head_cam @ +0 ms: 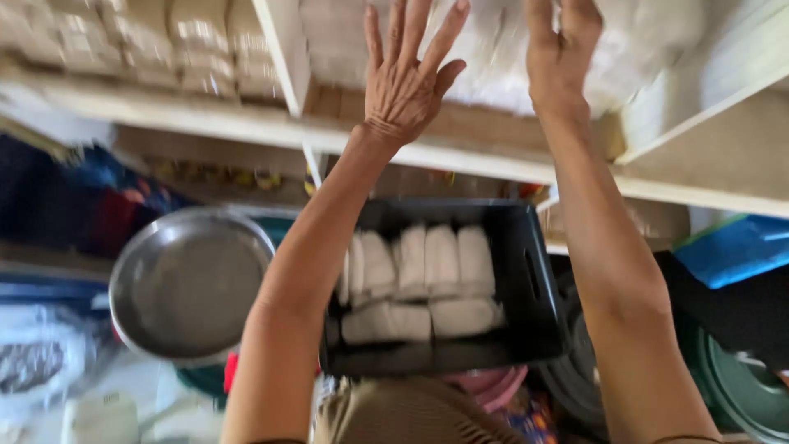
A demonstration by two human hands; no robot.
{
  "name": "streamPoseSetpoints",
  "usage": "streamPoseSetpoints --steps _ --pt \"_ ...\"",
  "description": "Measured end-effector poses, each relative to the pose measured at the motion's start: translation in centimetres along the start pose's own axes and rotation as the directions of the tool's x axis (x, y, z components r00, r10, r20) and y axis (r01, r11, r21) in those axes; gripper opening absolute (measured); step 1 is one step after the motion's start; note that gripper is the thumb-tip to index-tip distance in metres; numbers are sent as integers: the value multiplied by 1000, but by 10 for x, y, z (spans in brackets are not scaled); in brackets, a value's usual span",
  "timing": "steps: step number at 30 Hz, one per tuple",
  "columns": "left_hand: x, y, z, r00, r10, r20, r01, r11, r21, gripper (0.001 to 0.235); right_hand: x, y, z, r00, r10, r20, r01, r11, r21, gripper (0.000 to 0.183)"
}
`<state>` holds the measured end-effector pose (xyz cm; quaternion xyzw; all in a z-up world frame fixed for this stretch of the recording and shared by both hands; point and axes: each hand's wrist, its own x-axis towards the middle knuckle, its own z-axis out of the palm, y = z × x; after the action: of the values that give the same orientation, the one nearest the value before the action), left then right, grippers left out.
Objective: The recorder is organizing small white bags of a product on shelves and in a bin in a grocery store backroom.
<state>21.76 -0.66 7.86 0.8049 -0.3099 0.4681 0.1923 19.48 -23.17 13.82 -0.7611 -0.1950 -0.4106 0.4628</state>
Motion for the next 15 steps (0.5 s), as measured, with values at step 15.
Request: streamPoseSetpoints --steps 15 --pt "-283 74 -97 794 -482 372 604 697 -386 59 -272 -68 21 946 151 288 -161 987 11 7"
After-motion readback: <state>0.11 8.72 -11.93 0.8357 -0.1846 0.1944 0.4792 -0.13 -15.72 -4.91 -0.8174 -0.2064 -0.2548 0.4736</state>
